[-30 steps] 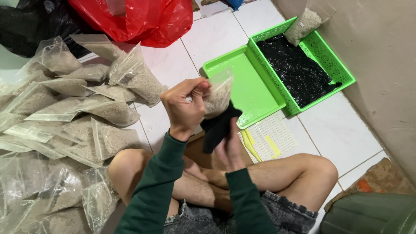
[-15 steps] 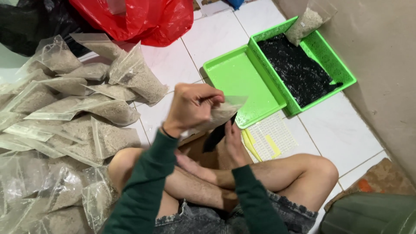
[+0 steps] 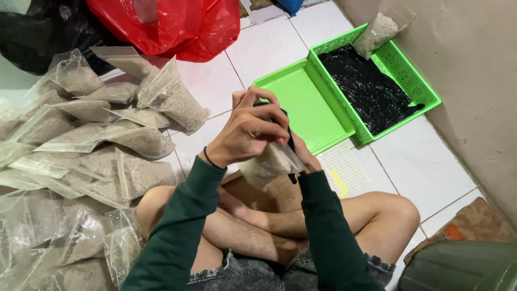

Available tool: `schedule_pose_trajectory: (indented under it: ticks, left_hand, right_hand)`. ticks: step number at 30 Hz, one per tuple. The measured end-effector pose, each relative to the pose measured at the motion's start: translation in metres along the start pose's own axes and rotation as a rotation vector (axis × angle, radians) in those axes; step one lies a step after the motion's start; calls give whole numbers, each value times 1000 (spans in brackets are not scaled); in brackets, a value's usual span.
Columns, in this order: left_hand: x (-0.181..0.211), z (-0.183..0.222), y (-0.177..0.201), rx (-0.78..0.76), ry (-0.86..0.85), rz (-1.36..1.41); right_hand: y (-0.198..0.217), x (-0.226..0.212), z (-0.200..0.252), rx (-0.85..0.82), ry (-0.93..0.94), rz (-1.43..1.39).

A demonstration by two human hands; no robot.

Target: Manually sealing small plastic bags and applying adhesive labels to them while sitting on the floor.

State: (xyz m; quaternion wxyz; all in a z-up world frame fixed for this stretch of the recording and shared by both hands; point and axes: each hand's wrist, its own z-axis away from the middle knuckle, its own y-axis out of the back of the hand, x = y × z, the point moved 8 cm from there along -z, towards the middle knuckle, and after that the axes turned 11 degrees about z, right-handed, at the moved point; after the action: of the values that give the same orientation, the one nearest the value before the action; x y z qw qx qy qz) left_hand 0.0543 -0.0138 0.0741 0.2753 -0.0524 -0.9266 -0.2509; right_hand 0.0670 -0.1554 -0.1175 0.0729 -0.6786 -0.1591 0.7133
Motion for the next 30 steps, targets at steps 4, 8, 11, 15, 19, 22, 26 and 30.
schedule_pose_trajectory:
  ticks: [4,8,11,15,19,22,26,30]
  left_hand:
    - [-9,7,9,-9,36,48]
    - [-7,12,10,-60,103,66]
    - [-4,11,8,-82,127,63]
    - [-21,23,15,-59,149,-70]
    - [-28,32,17,-13,226,-104]
    - [-33,36,19,21,279,-18]
    - [-30,47,20,87,597,411]
    - [-27,43,6,117,543,-37]
  right_hand:
    - [-28,-21,-2,-33,-5,-67]
    - [-55,-35,3,-57,-34,-133]
    - [-73,-48,4,-83,-47,-174]
    - [-89,-58,6,-121,-67,-227]
    - [-36,-11,-14,-15,31,-60]
    - [-44,-38,-5,97,108,68]
    - [-37,-73,23,421,131,137]
    - [-16,-82,22,549,270,407]
